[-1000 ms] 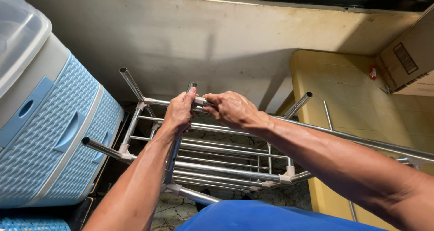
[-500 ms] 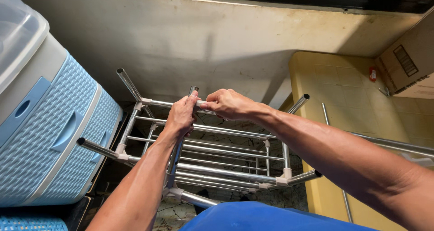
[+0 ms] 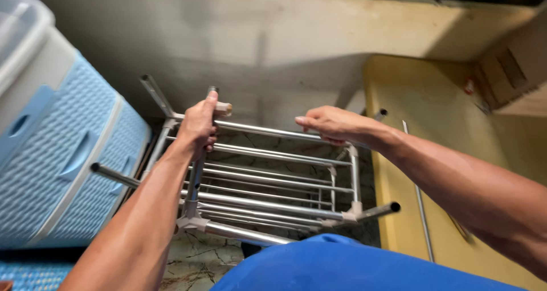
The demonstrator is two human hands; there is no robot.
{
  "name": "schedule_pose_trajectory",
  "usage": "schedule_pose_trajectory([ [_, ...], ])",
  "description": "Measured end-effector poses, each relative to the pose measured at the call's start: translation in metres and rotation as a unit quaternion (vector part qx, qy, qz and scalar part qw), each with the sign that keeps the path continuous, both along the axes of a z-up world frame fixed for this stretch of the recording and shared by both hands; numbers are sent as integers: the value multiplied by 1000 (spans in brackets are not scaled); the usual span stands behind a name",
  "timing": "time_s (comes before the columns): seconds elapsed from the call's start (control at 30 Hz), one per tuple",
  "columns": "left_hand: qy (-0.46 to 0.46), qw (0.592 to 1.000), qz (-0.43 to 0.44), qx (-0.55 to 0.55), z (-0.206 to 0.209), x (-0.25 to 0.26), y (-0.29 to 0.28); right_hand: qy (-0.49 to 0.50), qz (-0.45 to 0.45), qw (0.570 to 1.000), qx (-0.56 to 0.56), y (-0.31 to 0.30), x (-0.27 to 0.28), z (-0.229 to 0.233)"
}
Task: The person assembles a metal shelving unit by inserting metal rods into plastic connectors and securing them with blue caps. They repeatedly pick up rods and connectors, align them, and tighten the joints to build the frame.
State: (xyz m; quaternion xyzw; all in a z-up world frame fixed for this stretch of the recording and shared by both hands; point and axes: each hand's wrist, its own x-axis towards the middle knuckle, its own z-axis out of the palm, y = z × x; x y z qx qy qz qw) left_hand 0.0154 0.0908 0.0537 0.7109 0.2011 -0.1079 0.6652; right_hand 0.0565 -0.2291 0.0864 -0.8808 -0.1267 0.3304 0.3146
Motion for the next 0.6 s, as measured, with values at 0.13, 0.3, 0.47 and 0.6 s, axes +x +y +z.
schedule_pose_trajectory([
  [0.13,0,1000,-13,16,-2,-3,-24,-32,-50,998,11,-21,-7,-3],
  [0.3,-13,998,-58,0,0,-4,-52,-141,-25,988,-60,-48,-12,-25],
  [0.47,-2,991,-120,-52,0,3,-93,-185,-73,976,-90,-127,-22,-48],
  [0.6,9,983,-170,-67,4,7,-124,-168,-148,968,-113,-199,-40,-67],
])
